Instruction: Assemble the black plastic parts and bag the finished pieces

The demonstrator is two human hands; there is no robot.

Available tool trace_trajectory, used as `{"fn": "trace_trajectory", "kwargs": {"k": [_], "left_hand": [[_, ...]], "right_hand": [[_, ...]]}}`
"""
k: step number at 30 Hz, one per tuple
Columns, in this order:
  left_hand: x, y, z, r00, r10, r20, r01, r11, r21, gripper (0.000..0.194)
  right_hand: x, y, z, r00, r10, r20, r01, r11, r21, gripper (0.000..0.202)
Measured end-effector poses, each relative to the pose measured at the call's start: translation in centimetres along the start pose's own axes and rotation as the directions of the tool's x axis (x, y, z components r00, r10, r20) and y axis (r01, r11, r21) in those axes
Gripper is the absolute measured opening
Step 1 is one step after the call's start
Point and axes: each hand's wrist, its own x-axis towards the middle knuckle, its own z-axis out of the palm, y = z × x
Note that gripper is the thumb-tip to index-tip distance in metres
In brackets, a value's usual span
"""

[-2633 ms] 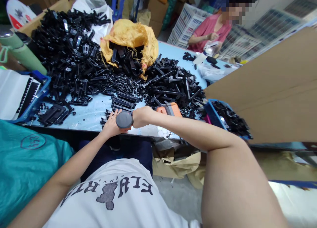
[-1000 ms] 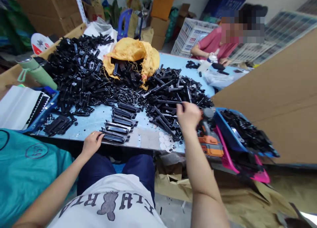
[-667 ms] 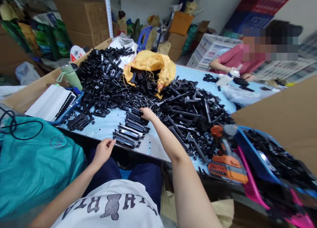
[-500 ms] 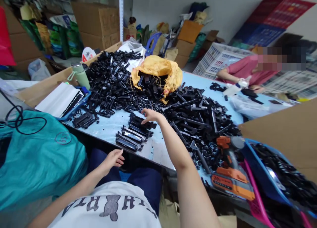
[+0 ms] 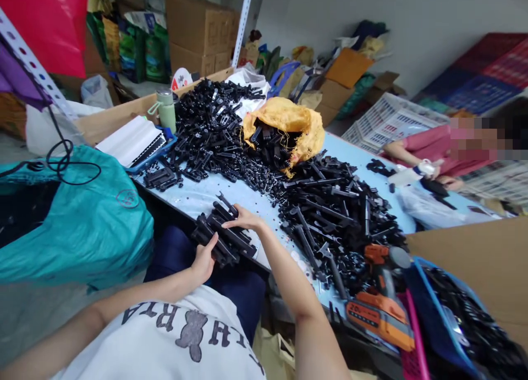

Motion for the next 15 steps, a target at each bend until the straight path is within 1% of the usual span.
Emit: {"fn": "trace_trajectory", "kwargs": {"k": [2,3,5,6,7,8,9,10,11,12,13,15], "left_hand": [[-0.3,-0.2,-0.2,0.999,0.042,-0.019,-0.042,0.999,0.011,0.045],[-0.3,-0.3,-0.4,0.997,0.068,-0.026,-0.067,0.997,0.023,0.047],[-0.4,0.1,-1.0,0.989,0.145,-0.040,-0.142,0.988,0.059,0.051],[-0.4,0.8,-1.2,0.979,0.198,-0.048,-0.193,0.977,0.089,0.053],[-0.3,1.9,-1.5,0.964,0.258,-0.056,-0.250,0.960,0.126,0.054],[-0.3,3.5,-1.6,0.943,0.327,-0.061,-0.313,0.934,0.173,0.055],[-0.1,5.7,-1.8,0.915,0.399,-0.057,-0.378,0.897,0.228,0.054],[0.0,8.5,-2.0,0.881,0.471,-0.052,-0.437,0.851,0.292,0.054],[0.1,11.8,-2.2,0.852,0.523,-0.011,-0.485,0.798,0.358,0.053],[0.3,15.4,-2.6,0.835,0.549,0.040,-0.512,0.747,0.423,0.051],[0.3,19.3,-3.2,0.834,0.545,0.083,-0.509,0.703,0.497,0.052],[-0.1,27.1,-5.1,0.838,0.537,0.097,-0.468,0.617,0.633,0.052]], "right_hand": [[-0.6,-0.5,1.2,0.999,-0.037,0.020,0.034,0.986,0.162,0.077],[-0.9,-0.8,1.7,0.998,-0.049,0.036,0.040,0.976,0.215,0.076],[-1.3,-1.8,2.5,0.995,-0.078,0.068,0.059,0.969,0.241,0.076],[-1.3,-2.5,2.8,0.992,-0.095,0.079,0.075,0.971,0.225,0.076],[-1.1,-3.5,3.1,0.990,-0.110,0.084,0.091,0.974,0.206,0.075],[-0.7,-4.7,3.5,0.990,-0.122,0.074,0.106,0.976,0.192,0.074],[-0.1,-6.2,4.1,0.990,-0.134,0.044,0.123,0.974,0.192,0.072],[0.8,-7.9,4.8,0.990,-0.142,-0.001,0.140,0.968,0.207,0.070],[1.9,-9.9,5.8,0.988,-0.149,-0.047,0.156,0.960,0.234,0.067],[3.2,-12.2,7.1,0.984,-0.155,-0.086,0.172,0.949,0.264,0.065],[4.6,-14.6,8.7,0.980,-0.163,-0.110,0.190,0.934,0.304,0.064],[7.4,-19.9,12.6,0.969,-0.222,-0.104,0.245,0.891,0.383,0.062]]}}
